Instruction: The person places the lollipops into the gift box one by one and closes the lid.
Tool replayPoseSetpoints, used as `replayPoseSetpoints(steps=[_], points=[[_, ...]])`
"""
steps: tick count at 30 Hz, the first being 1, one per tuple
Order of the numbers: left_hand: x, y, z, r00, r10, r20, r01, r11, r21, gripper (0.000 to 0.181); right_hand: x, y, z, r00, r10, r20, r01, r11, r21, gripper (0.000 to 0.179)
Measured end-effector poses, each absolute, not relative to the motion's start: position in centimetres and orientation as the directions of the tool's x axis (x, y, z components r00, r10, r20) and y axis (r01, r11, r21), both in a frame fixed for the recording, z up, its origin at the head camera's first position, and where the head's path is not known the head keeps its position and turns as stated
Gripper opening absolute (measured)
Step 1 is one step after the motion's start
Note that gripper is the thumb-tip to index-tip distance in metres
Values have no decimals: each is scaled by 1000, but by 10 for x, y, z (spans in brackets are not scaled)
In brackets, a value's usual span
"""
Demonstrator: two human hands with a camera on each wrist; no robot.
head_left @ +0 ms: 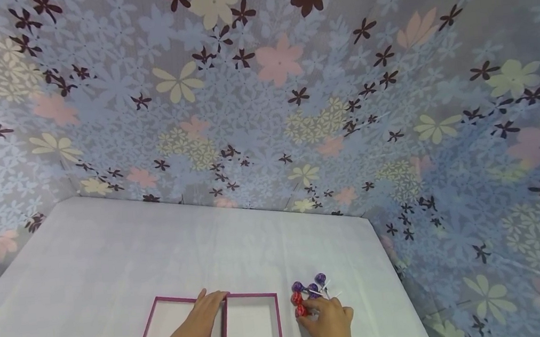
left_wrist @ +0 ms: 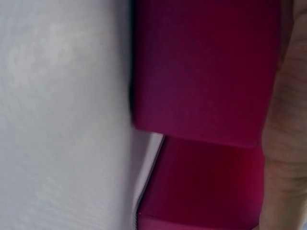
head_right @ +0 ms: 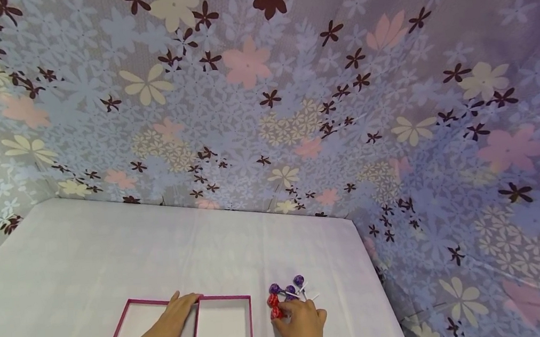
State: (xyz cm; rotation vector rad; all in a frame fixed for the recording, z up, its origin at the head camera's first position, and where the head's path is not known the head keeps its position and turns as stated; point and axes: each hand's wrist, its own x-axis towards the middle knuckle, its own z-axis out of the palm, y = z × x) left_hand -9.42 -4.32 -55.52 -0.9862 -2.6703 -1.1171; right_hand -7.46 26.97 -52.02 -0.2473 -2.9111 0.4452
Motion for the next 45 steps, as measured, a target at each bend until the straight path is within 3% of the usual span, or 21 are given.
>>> replayPoseSetpoints(steps=[3,8,13,21,29,36,45], points=[[-94,-44,-553,-794,521,314,588,527,613,135,-76,269,-518,-965,187,185,123,943,-310,30],[-98,-45,-552,-752,516,411,656,521,547,132,-79,263,-511,-958,187,219,114,944,-309,31],[-96,-46,-552,-760,522,387,644,523,559,133,-76,253,-502,-948,195,251,108,940,-323,33],[-92,-44,-556,-723,524,449,690,561,457,134,-72,239,-495,-913,119,391,-21,942,-336,31],[-92,-46,-552,-762,526,378,642,533,552,134,-72,230,-485,-908,76,413,-79,935,-346,31],[-93,-47,-549,-761,532,371,640,523,563,132,-74,211,-477,-914,12,406,-147,922,-358,29],[-92,-48,-548,-798,538,271,573,539,618,136,-75,180,-479,-910,-97,404,-254,899,-356,28]])
